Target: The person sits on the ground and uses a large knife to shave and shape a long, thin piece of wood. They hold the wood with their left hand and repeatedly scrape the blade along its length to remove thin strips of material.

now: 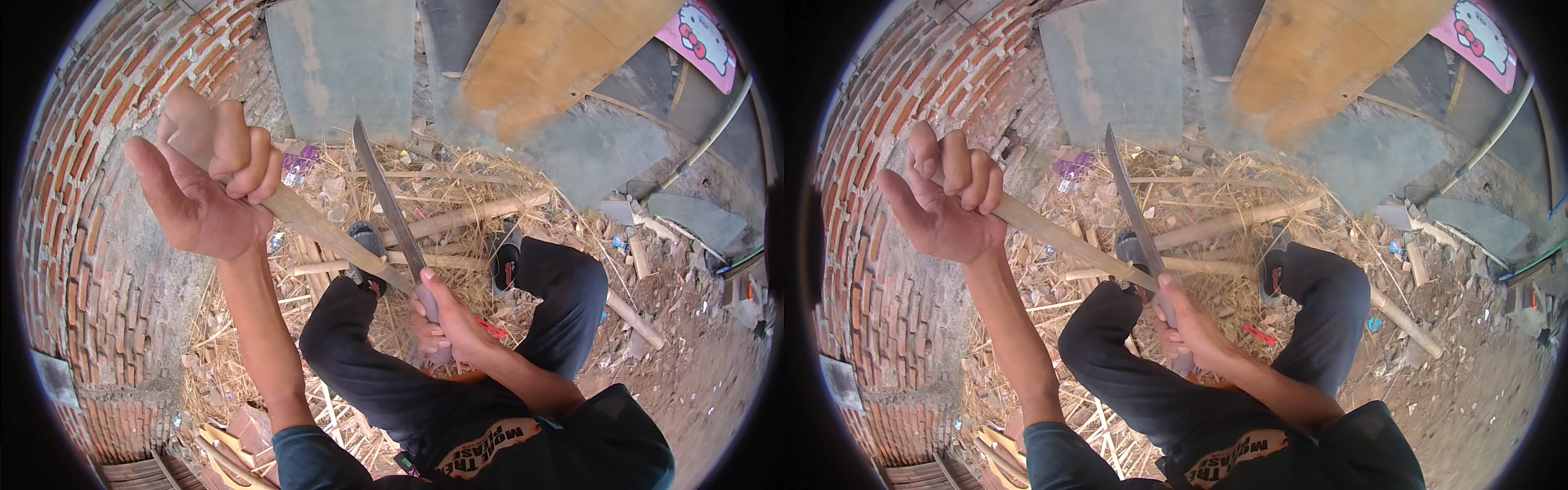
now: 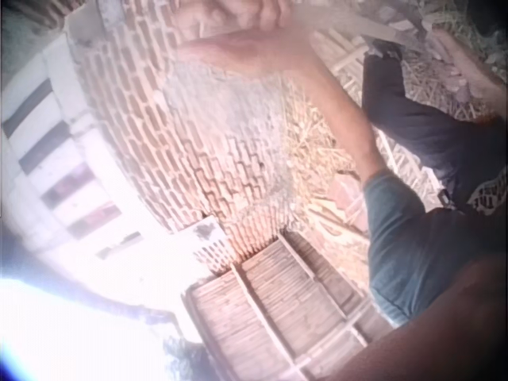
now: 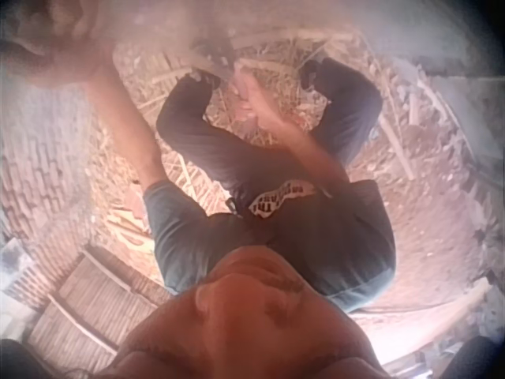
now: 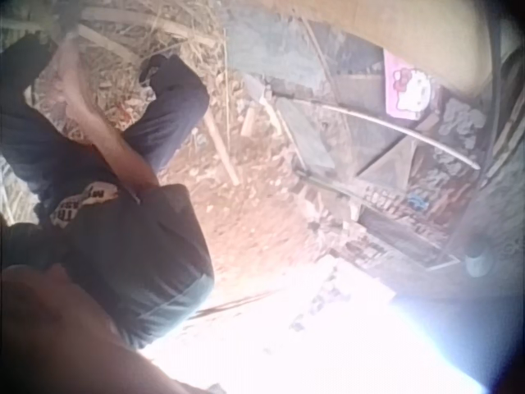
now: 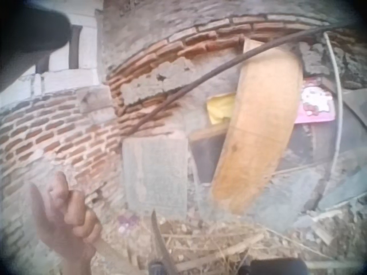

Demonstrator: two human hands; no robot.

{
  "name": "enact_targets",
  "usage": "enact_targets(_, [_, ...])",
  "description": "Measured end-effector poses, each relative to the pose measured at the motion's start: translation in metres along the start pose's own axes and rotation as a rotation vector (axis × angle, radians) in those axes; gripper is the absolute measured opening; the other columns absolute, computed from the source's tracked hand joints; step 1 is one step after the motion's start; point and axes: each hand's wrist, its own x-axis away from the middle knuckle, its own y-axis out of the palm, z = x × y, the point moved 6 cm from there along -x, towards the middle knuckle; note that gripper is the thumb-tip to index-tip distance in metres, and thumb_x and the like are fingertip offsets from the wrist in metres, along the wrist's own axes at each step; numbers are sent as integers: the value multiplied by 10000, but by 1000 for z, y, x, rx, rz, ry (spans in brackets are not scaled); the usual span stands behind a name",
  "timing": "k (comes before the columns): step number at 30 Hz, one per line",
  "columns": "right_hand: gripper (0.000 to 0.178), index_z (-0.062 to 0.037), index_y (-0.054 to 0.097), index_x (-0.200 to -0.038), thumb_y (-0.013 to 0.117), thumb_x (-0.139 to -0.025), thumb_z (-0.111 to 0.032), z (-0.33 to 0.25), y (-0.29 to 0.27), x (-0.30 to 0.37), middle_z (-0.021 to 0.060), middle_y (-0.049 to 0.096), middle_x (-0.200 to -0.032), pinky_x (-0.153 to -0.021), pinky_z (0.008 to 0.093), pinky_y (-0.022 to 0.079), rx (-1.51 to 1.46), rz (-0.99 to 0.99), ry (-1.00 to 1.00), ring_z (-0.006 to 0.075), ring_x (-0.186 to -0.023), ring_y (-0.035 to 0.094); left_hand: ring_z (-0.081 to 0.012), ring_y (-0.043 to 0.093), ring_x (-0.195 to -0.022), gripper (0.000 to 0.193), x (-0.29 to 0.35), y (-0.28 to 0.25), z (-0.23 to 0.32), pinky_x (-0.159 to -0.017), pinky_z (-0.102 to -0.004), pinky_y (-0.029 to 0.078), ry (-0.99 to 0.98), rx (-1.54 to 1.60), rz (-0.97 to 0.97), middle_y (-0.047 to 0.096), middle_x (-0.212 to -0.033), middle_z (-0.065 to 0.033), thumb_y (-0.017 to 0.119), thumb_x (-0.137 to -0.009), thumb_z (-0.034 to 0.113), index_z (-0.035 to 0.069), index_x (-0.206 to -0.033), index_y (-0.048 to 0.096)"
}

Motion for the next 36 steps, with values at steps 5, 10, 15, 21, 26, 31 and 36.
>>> enact_targets(5, [603, -112, 398, -794, 320, -1028, -661, -42, 25, 30, -27, 283, -497, -389, 267, 254, -17, -101, -203, 82, -366, 218, -53, 247, -506, 450, -2, 7, -2, -431, -192, 235, -25, 9, -39, 308, -678, 35, 409, -1050, 563, 131, -931, 379])
enact_targets(10, [550, -95, 425, -809, 364, -1052, -585, 3, 5, 4, -13, 324, -524, -383, 272, 259, 178, 11, -240, 81, -381, 263, -55, 242, -502, 450, -7, 10, -8, -427, -194, 231, -32, 26, -51, 306, -678, 34, 395, -1054, 562, 130, -931, 378])
enact_targets(15, [532, -81, 427, -803, 365, -1066, -540, 18, 4, -2, -2, 357, -537, -380, 274, 266, 144, 5, -45, 82, -404, 317, -54, 238, -502, 449, 0, 5, -2, -423, -194, 225, -9, 13, 23, 307, -680, 34, 385, -1057, 563, 131, -934, 374])
enact_targets(21, [479, -106, 427, -754, 400, -1083, -452, -27, 42, 30, -38, 333, -541, -375, 259, 274, 252, -85, -341, 62, -400, 321, -53, 241, -500, 465, -5, 13, -8, -420, -196, 223, -20, -11, -11, 306, -677, 31, 398, -1047, 579, 129, -934, 373])
enact_targets(26, [487, -106, 429, -755, 416, -1074, -474, 17, 7, -14, -26, 370, -552, -377, 263, 277, 156, 8, -176, 67, -406, 348, -55, 244, -502, 467, -3, 14, -7, -423, -196, 229, -2, 25, -35, 311, -678, 30, 402, -1046, 579, 126, -937, 379])
enact_targets(31, [497, -108, 432, -757, 420, -1067, -496, 13, 11, -16, -24, 385, -555, -386, 260, 280, 221, 16, -140, 71, -419, 359, -57, 240, -504, 471, 0, 10, -2, -421, -196, 230, 3, 19, 9, 313, -673, 30, 402, -1045, 582, 124, -935, 391])
enact_targets(36, [502, -105, 435, -747, 429, -1066, -492, -15, 36, -7, -29, 383, -558, -413, 262, 302, 405, -74, -311, 67, -447, 377, -57, 237, -512, 473, -1, 14, -4, -422, -195, 229, -2, 47, -43, 310, -677, 32, 398, -1045, 585, 125, -933, 400])
